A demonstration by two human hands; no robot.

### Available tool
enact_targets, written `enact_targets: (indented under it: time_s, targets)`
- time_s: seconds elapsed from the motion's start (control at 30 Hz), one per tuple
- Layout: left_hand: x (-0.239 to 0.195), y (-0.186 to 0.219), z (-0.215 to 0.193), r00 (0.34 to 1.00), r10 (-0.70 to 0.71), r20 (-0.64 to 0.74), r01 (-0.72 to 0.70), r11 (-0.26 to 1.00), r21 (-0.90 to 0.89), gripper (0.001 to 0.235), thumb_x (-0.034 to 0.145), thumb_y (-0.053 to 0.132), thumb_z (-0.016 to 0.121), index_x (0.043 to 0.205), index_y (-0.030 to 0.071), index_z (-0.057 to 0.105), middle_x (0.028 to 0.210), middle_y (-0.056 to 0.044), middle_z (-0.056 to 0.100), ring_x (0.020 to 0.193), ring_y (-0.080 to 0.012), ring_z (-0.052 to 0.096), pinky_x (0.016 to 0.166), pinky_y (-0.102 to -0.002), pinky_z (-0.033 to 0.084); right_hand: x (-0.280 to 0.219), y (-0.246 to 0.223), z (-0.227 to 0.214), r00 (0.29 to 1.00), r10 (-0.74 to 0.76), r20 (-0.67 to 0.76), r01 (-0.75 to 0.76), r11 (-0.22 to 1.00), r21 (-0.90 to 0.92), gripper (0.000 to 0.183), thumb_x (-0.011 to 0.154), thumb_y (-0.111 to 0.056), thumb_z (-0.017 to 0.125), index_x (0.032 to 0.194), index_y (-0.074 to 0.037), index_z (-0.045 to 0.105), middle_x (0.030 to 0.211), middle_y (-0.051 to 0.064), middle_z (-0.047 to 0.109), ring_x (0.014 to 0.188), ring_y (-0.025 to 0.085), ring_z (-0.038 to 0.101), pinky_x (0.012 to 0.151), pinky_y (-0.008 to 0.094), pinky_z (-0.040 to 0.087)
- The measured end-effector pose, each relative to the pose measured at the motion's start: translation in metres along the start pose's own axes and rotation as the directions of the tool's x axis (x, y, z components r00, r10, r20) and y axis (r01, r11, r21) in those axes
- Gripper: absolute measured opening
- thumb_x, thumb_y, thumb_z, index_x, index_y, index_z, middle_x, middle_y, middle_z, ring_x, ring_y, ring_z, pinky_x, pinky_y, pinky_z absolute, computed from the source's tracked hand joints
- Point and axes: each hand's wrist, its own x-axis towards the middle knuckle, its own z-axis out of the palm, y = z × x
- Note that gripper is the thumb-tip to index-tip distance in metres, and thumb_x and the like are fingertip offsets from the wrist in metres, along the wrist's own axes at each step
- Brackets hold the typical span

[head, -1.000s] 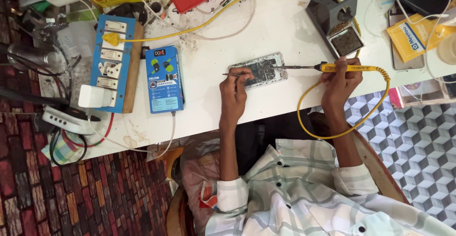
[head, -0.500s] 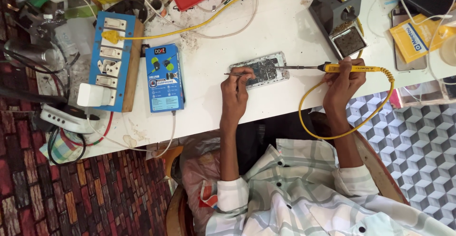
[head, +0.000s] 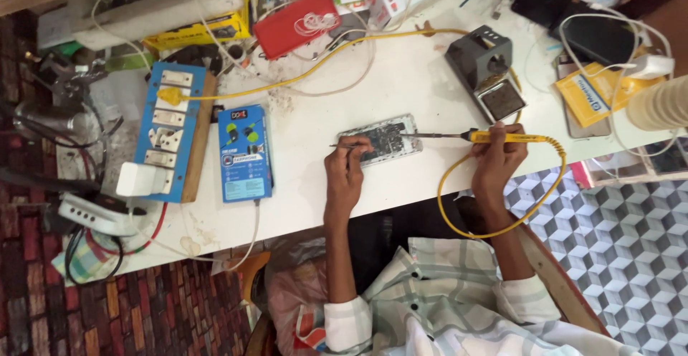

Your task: The person uses a soldering iron and tweezers to work on a disassembled smartphone motherboard. They repeatedly apply the soldering iron to various points on the board while using tweezers to hold or adjust components. The task continues throughout the clip without a visible final state.

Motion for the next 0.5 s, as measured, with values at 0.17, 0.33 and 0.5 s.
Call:
enact_targets:
  time_s: [0.17, 0.33, 0.5]
  targets:
    - [0.001, 0.002, -0.003, 0.999, -0.052, 0.000, 0.052, 0.998, 0.022, 0.017, 0.106, 0.001, 0.049, 0.111, 0.001, 0.065, 0.092, -0.007, 0.074, 0.060, -0.0061, 0.049, 0.054, -0.024, 0.040, -0.002, -0.004, 0.000, 0.996, 0.059, -0.063, -0.057, 0.998, 0.034, 0.025, 0.113, -0.025, 0.056, 0.099, -0.004, 0.055, 0.071, 0.005, 0.060, 0.053, 0.011, 0.053, 0.049, 0.024, 0.041]
    - [0.000, 0.005, -0.004, 0.998, -0.066, 0.014, 0.066, 0.997, 0.034, 0.016, 0.105, 0.002, 0.050, 0.110, 0.003, 0.065, 0.091, -0.004, 0.074, 0.053, -0.0027, 0.038, 0.048, -0.023, 0.032, 0.000, -0.004, -0.006, 0.993, 0.112, -0.025, -0.109, 0.987, 0.119, 0.036, 0.113, -0.033, 0.052, 0.108, 0.000, 0.065, 0.070, 0.008, 0.064, 0.054, 0.014, 0.060, 0.047, 0.024, 0.041]
    - [0.001, 0.009, -0.006, 0.996, -0.090, 0.005, 0.090, 0.996, -0.002, 0.016, 0.106, 0.003, 0.050, 0.110, 0.003, 0.065, 0.092, -0.003, 0.072, 0.052, -0.0017, 0.035, 0.046, -0.021, 0.031, -0.001, -0.012, -0.011, 0.996, -0.040, 0.074, 0.029, 0.990, 0.141, 0.030, 0.112, -0.024, 0.064, 0.125, 0.001, 0.056, 0.090, 0.011, 0.067, 0.072, 0.017, 0.065, 0.060, 0.028, 0.048]
